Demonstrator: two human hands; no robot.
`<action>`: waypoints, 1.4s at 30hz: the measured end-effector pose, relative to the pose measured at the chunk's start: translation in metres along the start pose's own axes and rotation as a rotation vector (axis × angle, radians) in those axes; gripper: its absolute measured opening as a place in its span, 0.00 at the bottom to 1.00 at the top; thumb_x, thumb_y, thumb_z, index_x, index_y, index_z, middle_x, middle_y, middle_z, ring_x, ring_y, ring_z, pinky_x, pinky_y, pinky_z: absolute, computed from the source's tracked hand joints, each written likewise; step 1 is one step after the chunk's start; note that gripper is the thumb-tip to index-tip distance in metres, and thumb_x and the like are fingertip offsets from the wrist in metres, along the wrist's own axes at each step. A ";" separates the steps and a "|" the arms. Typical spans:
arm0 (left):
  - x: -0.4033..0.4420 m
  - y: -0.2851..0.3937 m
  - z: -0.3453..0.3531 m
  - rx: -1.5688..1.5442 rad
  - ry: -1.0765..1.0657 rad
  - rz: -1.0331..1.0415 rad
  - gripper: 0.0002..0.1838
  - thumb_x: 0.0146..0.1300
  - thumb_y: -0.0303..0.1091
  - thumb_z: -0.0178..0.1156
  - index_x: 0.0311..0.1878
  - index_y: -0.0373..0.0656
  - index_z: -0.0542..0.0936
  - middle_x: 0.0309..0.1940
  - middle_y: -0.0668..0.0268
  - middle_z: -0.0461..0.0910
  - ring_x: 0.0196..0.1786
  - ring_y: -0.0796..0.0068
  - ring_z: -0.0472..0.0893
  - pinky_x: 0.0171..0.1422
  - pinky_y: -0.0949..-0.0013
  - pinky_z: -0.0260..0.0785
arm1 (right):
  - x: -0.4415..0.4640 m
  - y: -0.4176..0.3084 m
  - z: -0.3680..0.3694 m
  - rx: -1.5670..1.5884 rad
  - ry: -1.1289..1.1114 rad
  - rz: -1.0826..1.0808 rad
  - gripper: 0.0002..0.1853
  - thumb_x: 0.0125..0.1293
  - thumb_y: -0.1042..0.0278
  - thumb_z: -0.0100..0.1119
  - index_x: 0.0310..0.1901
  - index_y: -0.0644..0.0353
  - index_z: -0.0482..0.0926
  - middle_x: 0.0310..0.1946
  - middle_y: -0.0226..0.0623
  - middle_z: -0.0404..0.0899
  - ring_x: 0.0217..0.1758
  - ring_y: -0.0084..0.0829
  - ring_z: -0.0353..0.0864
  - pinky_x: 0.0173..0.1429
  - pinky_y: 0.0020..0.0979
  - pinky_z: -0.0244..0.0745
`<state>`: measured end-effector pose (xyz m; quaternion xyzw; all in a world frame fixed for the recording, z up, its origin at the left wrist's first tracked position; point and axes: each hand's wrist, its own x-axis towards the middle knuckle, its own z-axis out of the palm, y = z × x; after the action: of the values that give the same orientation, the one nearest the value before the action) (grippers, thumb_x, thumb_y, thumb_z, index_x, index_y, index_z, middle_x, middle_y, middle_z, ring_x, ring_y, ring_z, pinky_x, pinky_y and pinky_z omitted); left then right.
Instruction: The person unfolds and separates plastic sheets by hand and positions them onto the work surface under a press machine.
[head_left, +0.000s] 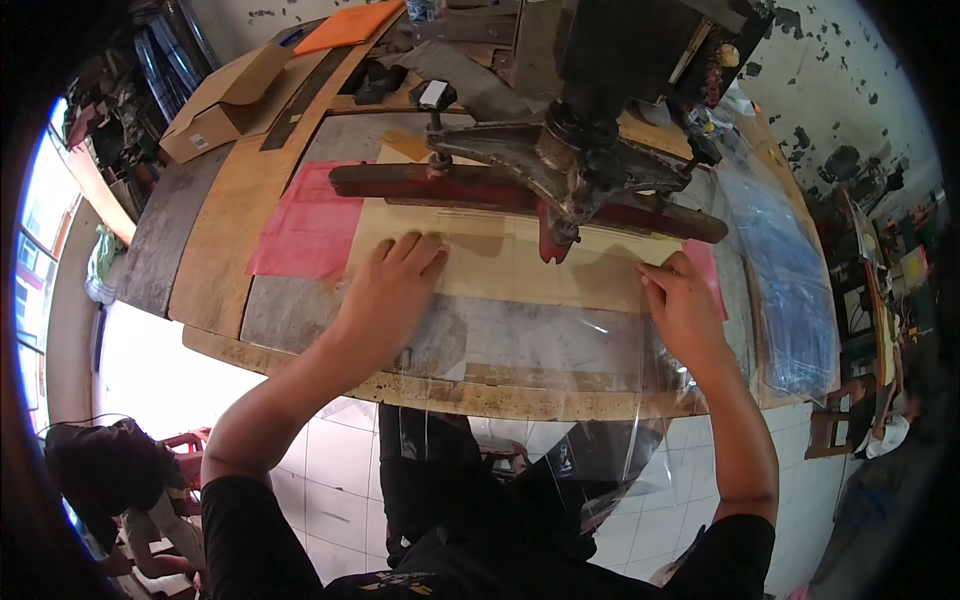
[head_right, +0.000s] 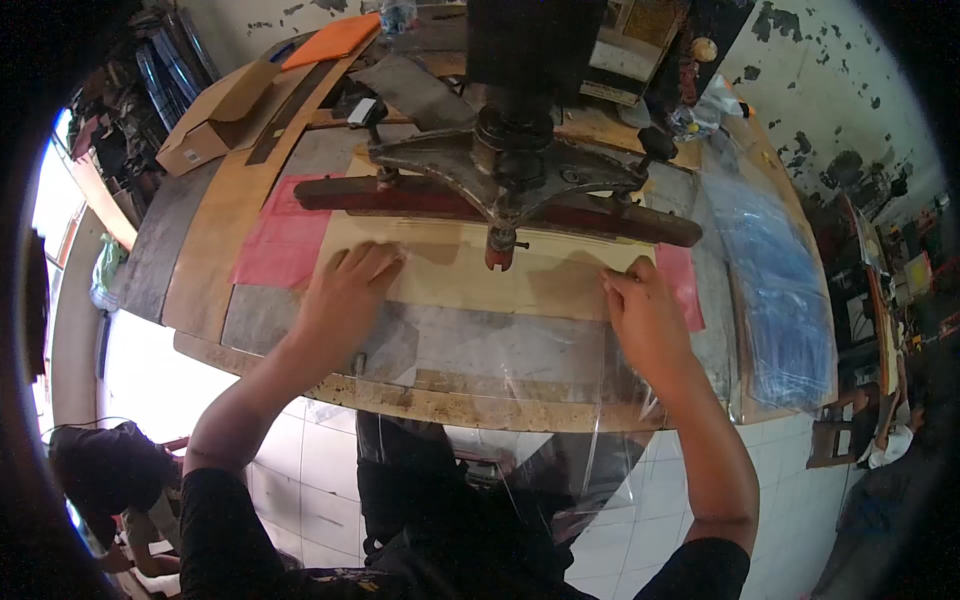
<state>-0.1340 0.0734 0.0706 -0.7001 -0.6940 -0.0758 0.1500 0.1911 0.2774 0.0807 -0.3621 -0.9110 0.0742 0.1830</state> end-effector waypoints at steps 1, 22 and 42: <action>-0.002 0.000 0.004 -0.070 -0.091 -0.003 0.22 0.67 0.29 0.63 0.64 0.34 0.82 0.66 0.54 0.76 0.69 0.55 0.76 0.75 0.51 0.68 | -0.003 0.000 -0.002 0.000 -0.003 0.001 0.12 0.72 0.74 0.65 0.54 0.58 0.90 0.43 0.43 0.80 0.43 0.48 0.86 0.47 0.48 0.81; 0.008 0.002 0.001 -0.252 -0.065 -0.076 0.28 0.74 0.37 0.63 0.72 0.31 0.76 0.72 0.48 0.73 0.73 0.47 0.74 0.78 0.49 0.65 | 0.014 0.019 0.004 0.095 0.031 0.029 0.14 0.72 0.75 0.65 0.57 0.55 0.90 0.43 0.46 0.81 0.41 0.47 0.87 0.46 0.44 0.82; 0.008 -0.001 0.003 -0.276 -0.043 -0.112 0.30 0.73 0.39 0.63 0.74 0.35 0.74 0.74 0.52 0.72 0.72 0.49 0.75 0.82 0.49 0.63 | 0.016 0.006 0.004 0.072 0.029 0.064 0.18 0.71 0.81 0.65 0.59 0.55 0.89 0.41 0.42 0.79 0.40 0.42 0.85 0.46 0.40 0.79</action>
<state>-0.1349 0.0821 0.0702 -0.6759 -0.7178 -0.1637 0.0328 0.1823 0.2924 0.0801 -0.3853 -0.8929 0.1077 0.2067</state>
